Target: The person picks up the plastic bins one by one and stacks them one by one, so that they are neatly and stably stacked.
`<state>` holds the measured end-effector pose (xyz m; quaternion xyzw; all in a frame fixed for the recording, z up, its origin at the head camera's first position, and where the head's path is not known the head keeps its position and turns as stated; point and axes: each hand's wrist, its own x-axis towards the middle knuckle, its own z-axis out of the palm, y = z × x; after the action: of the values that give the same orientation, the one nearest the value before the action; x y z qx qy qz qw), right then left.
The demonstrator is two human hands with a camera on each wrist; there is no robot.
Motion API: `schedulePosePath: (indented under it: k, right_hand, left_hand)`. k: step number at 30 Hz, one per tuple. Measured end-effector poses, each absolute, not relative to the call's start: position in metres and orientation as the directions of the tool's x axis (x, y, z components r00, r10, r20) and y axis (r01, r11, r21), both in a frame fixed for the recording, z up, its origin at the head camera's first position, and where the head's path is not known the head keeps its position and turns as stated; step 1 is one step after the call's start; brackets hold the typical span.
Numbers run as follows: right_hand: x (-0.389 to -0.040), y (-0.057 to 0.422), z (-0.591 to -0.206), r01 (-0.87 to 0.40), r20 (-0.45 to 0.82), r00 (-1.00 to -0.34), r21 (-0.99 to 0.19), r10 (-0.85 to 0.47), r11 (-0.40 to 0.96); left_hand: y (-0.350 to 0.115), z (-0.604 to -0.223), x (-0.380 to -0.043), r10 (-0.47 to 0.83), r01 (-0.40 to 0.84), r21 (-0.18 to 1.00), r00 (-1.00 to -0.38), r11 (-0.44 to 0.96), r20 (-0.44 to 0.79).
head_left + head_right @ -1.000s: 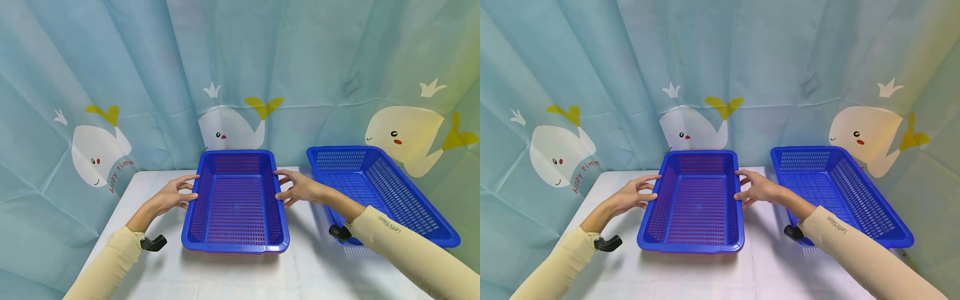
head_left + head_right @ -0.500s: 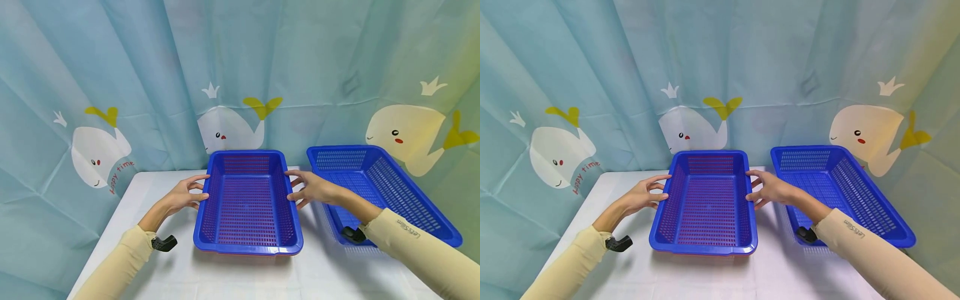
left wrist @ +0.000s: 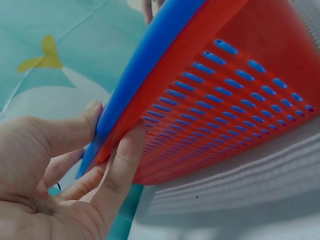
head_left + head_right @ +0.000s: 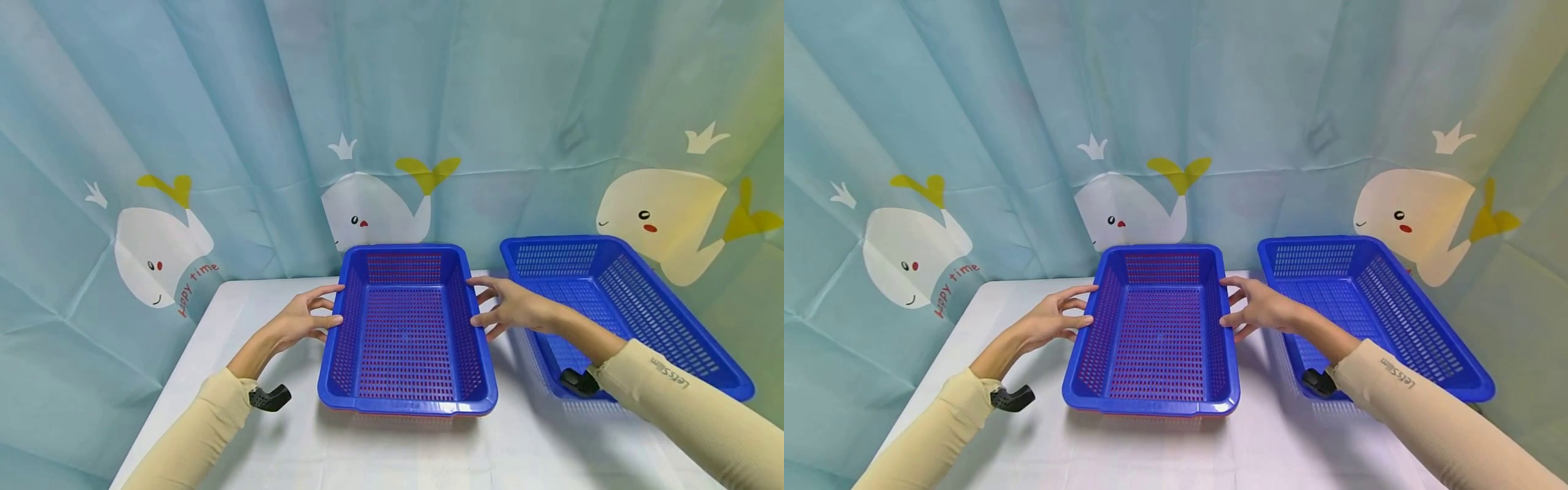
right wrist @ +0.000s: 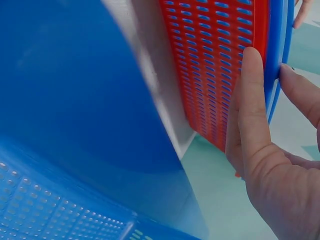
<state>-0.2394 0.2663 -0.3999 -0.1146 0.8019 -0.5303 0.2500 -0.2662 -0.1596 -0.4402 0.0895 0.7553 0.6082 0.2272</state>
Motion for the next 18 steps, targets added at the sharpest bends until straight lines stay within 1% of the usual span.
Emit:
schedulePosePath:
  k: [13,18]
  right_hand:
    - [-0.2422,0.2661,-0.3987,0.083,-0.290,-0.849,-0.899,-0.442,0.430]
    - [-0.2418,0.2663,-0.3981,0.088,-0.299,-0.848,-0.894,-0.438,0.440]
  left_hand:
    - [-0.1605,-0.4424,-0.2654,0.410,-0.130,0.960,-0.884,0.248,-0.226]
    - [-0.1621,-0.4445,-0.2675,0.431,-0.119,0.959,-0.874,0.259,-0.225]
